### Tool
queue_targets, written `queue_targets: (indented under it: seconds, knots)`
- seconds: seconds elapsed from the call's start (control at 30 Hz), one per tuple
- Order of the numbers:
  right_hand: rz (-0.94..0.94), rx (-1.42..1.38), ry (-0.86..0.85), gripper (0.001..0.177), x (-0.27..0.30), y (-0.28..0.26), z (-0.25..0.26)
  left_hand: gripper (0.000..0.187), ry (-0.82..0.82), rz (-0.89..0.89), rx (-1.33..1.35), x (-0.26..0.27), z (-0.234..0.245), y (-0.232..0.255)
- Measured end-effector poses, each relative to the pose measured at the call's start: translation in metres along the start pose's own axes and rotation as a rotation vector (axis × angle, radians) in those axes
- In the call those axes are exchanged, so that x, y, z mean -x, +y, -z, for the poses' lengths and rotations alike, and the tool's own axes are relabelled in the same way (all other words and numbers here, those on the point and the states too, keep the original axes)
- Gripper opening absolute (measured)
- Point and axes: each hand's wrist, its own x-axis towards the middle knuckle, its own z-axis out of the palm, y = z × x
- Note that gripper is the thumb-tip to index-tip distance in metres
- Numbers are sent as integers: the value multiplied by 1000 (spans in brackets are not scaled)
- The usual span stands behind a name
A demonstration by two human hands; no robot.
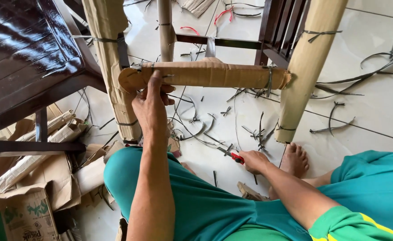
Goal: Wrapping a wooden chair crossbar with protective cardboard and securing it with ties.
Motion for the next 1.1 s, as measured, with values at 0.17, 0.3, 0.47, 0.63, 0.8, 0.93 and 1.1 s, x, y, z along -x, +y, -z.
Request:
queue_targets:
  seconds: [0.17,0.3,0.47,0.63,0.8,0.93,1.1]
  knots:
    - [6,-62,-53,25,38,-32,42,25,-14,-16,49,-8,2,-11]
    - [83,-330,-14,20,42,-25,41,20,-38,-52,125,-6,3,-14]
    - [159,-647,83,21,90,-60,89,19,-76,-115,38,-8,17,-24]
    - [233,-815,146,23,92,-74,105,20,-138,-168,-40,3,29,-19]
    - [315,-753,370,16,96,-104,120,25,-238,-225,-119,9,35,-20]
    - [392,-667,504,22,94,-136,134,26,-197,-270,-202,19,37,-15]
    - [581,-624,712,8,100,-173,162,27,-147,-282,-228,15,41,-23]
